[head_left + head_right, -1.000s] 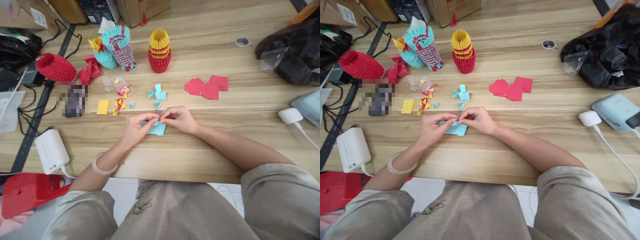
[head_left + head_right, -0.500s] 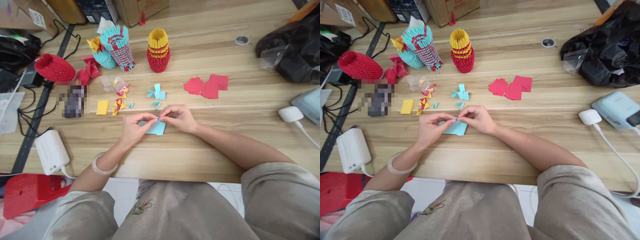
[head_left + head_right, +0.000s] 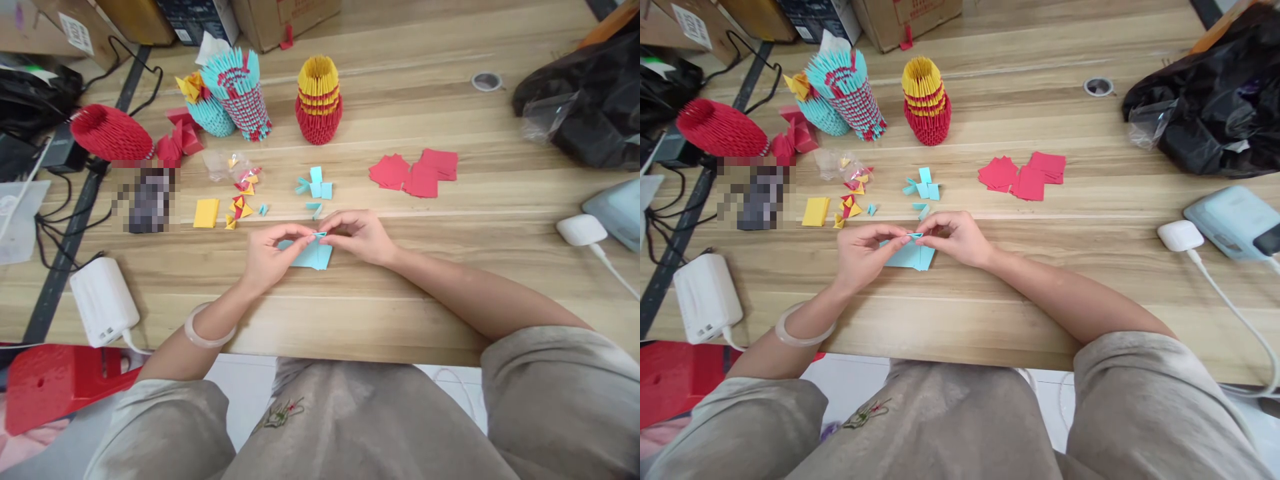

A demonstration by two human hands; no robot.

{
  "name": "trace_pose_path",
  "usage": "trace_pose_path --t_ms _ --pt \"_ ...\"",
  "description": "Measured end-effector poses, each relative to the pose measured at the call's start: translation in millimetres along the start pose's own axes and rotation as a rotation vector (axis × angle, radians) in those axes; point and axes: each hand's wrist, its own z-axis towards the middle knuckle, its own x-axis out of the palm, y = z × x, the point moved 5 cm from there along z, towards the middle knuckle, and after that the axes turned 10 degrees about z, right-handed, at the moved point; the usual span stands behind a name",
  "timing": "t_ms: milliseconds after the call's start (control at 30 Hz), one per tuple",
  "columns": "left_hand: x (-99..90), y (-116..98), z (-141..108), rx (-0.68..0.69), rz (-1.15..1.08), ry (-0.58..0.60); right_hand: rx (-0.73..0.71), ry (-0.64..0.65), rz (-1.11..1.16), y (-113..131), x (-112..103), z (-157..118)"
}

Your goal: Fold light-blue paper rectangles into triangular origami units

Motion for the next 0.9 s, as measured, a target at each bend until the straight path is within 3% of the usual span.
trace_pose_path --t_ms 900 --pt "0.6 -4.0 2.1 0.072 -0.092 -0.01 -0.042 -0.099 0.132 -0.1 -2.6 2.7"
